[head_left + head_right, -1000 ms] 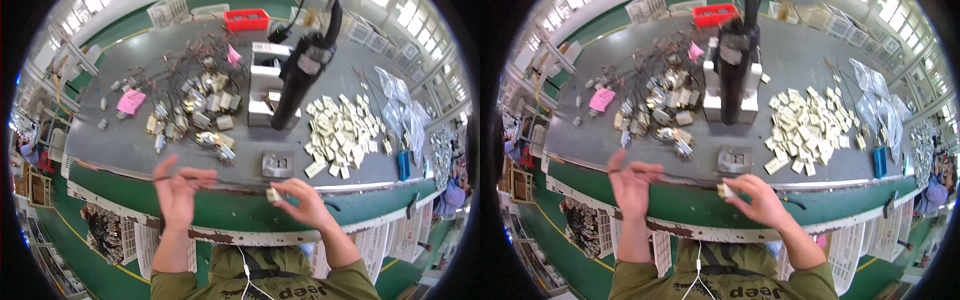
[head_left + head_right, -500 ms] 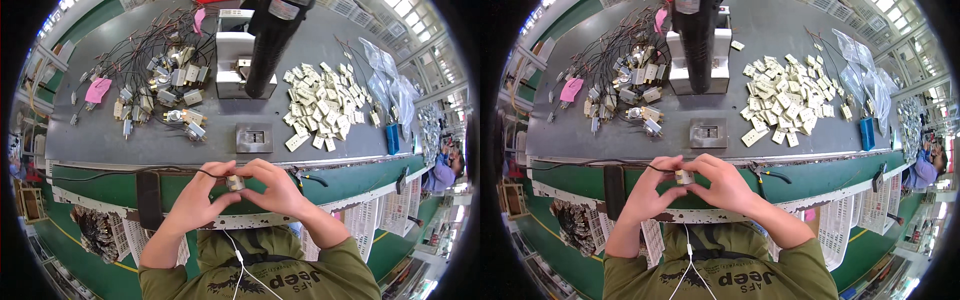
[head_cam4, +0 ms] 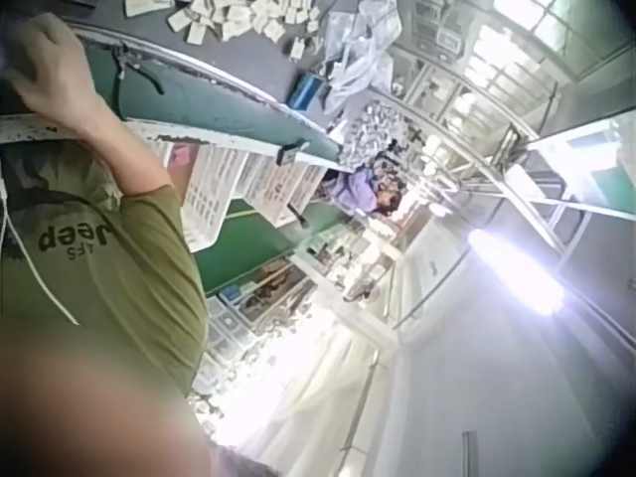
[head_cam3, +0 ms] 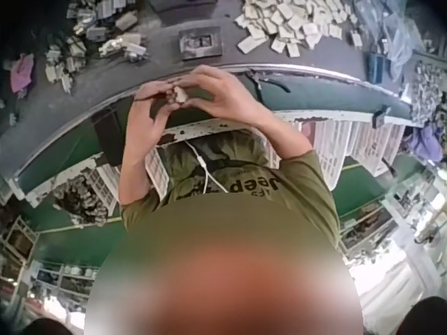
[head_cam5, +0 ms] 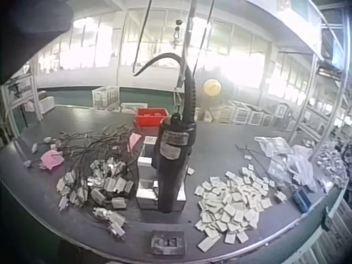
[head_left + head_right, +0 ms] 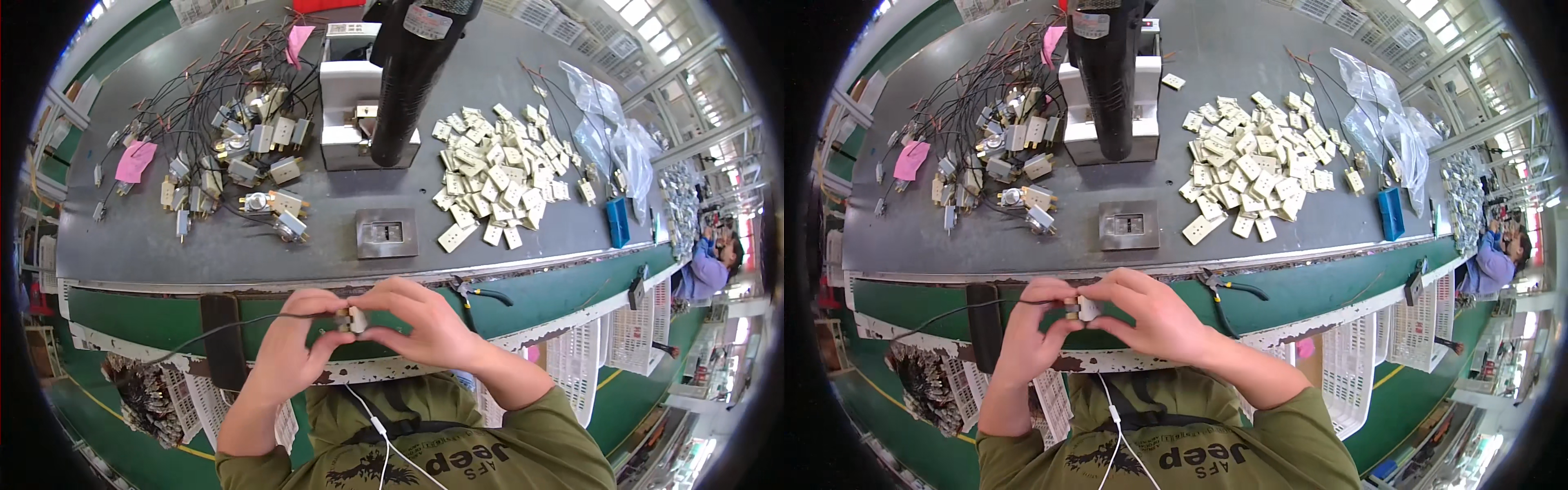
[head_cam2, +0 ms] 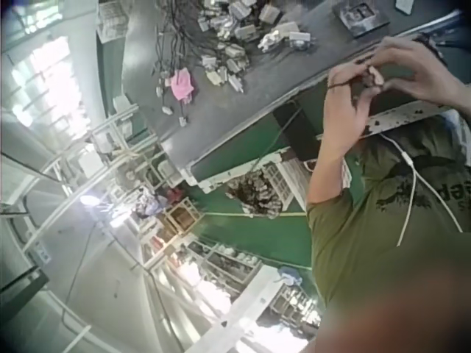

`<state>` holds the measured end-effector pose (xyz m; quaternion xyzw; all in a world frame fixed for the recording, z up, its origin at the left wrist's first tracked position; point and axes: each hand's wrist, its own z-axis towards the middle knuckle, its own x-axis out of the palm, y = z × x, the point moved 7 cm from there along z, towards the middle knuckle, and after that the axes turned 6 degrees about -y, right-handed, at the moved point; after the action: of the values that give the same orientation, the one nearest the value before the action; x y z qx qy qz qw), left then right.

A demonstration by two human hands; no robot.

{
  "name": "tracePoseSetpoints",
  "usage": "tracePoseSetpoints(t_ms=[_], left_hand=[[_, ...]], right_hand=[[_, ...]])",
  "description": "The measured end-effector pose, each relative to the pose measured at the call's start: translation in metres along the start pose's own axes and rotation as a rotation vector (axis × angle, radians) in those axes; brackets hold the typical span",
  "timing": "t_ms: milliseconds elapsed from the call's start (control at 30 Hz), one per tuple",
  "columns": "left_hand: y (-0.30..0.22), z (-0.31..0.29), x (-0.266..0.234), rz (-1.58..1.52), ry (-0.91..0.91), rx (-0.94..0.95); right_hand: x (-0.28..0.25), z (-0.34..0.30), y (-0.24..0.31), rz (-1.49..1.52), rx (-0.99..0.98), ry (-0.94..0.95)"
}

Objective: Attaching small plastic connector components to an electrical wire at a factory assembly station.

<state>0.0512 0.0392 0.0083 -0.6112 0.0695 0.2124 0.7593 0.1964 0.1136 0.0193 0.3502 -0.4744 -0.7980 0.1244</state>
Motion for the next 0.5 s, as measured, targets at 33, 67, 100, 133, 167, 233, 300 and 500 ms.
tracePoseSetpoints(t_ms=[33, 67, 100, 133, 167, 233, 300, 500], left_hand=[[0.000, -0.006, -0.009, -0.005, -0.027, 0.000], [0.005, -0.012, -0.026, -0.041, -0.125, -0.034], [0.021, -0.030, -0.054, -0.246, -0.332, -0.143], [0.036, -0.047, -0.084, -0.260, -0.481, -0.187], [0.046, -0.070, -0.126, 0.019, -0.684, -0.245], [0.056, -0.113, -0.202, 0.301, -0.972, -0.226], [0.094, -0.171, -0.262, 0.090, -1.239, -0.156], [0.248, -0.454, -0.288, 0.223, -1.315, -0.731]], right_hand=[[-0.001, 0.003, 0.002, 0.097, 0.003, 0.044], [-0.015, 0.005, 0.000, 0.070, -0.006, 0.004], [-0.029, 0.008, -0.004, 0.041, 0.032, -0.045], [-0.050, 0.008, -0.010, -0.097, 0.065, -0.207], [-0.084, -0.007, -0.044, -0.237, 0.153, -0.407], [-0.157, -0.011, -0.086, -0.439, 0.408, -0.653], [-0.229, -0.028, -0.137, -0.896, 0.216, -0.689], [-0.189, -0.038, -0.130, -0.298, 0.170, -0.785]])
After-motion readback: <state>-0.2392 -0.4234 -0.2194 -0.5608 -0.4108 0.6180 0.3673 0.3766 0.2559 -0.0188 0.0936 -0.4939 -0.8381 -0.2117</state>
